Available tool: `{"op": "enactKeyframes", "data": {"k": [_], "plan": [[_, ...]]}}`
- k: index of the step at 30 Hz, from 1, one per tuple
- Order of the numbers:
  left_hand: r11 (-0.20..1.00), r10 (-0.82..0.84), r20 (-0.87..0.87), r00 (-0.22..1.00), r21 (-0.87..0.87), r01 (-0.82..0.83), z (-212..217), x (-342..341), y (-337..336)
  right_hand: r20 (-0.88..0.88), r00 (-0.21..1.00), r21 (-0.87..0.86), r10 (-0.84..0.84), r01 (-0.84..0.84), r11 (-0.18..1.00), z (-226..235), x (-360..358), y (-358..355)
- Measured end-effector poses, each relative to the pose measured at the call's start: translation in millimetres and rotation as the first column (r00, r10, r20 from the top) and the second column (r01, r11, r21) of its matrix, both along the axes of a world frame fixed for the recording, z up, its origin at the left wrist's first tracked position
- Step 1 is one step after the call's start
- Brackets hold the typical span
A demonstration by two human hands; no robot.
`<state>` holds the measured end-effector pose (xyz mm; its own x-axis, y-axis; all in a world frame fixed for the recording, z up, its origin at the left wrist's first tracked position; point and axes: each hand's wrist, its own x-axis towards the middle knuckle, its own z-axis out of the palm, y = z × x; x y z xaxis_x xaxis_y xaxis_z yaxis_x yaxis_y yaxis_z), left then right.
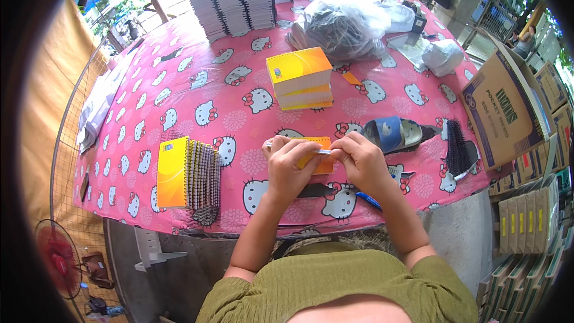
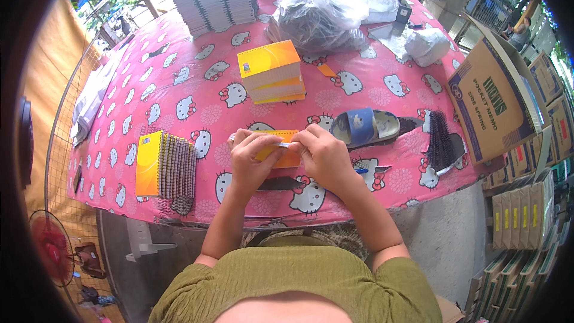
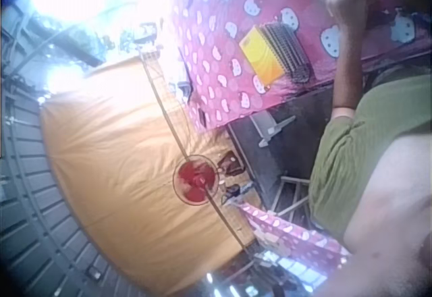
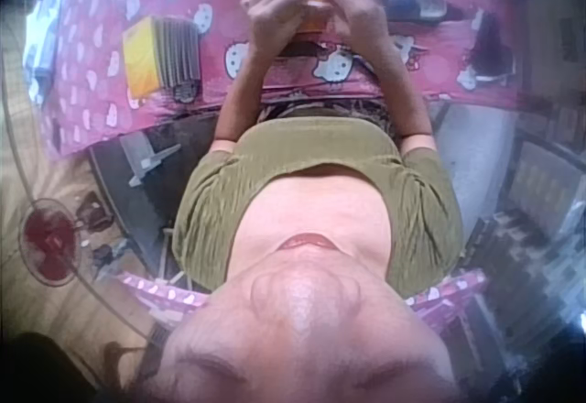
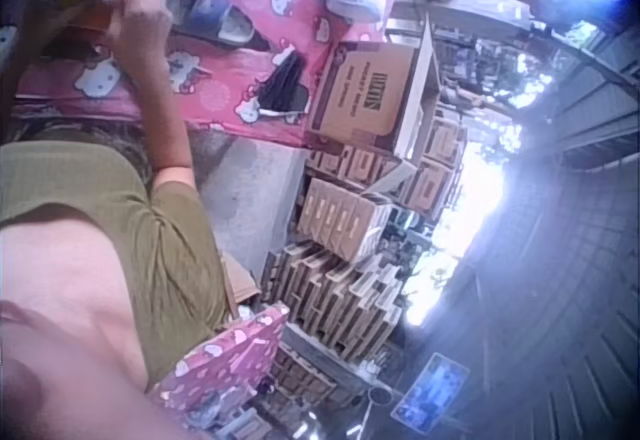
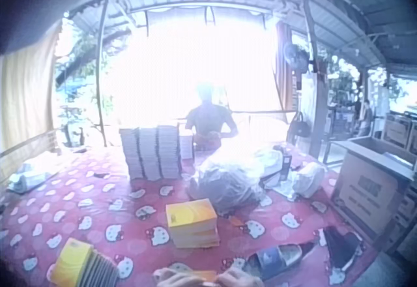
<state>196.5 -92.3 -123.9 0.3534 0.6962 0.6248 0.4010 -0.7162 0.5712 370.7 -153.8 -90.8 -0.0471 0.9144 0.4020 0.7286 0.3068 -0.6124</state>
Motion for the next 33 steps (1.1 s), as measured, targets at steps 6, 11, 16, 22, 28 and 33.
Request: {"op": "enactKeyframes", "data": {"k": [6,11,16,22,28,33], "plan": [[1.0,-0.027,-0.009,1.0,-0.003,0.027,1.4,-1.7,0.3,0.17,0.983,-0.034,0.063,-0.058,0.998,-1.8,10.9,-1.9],[0.998,0.014,0.044,0.999,0.064,-0.017,7.2,-3.7,1.6,0.4,0.875,-0.013,-0.272,0.303,0.953,2.3,128.2,-21.0],[0.998,-0.015,0.019,1.0,0.069,0.014,1.3,-3.5,5.1,0.378,0.867,-0.181,-0.324,0.413,0.893,-30.2,162.9,-11.8],[0.999,0.014,0.047,0.999,0.038,-0.016,2.6,-1.4,4.9,-0.413,0.91,-0.061,0.026,-0.056,0.997,-22.4,101.9,23.8],[0.997,0.006,0.075,0.997,-0.072,0.0,0.8,-1.3,4.1,-0.879,0.473,-0.179,0.052,-0.43,0.885,-12.0,84.6,31.2],[0.993,-0.006,0.049,0.999,-0.114,0.011,4.9,-6.3,7.1,-0.272,0.961,-0.327,0.045,-0.136,0.935,-9.8,81.2,57.7]]}}
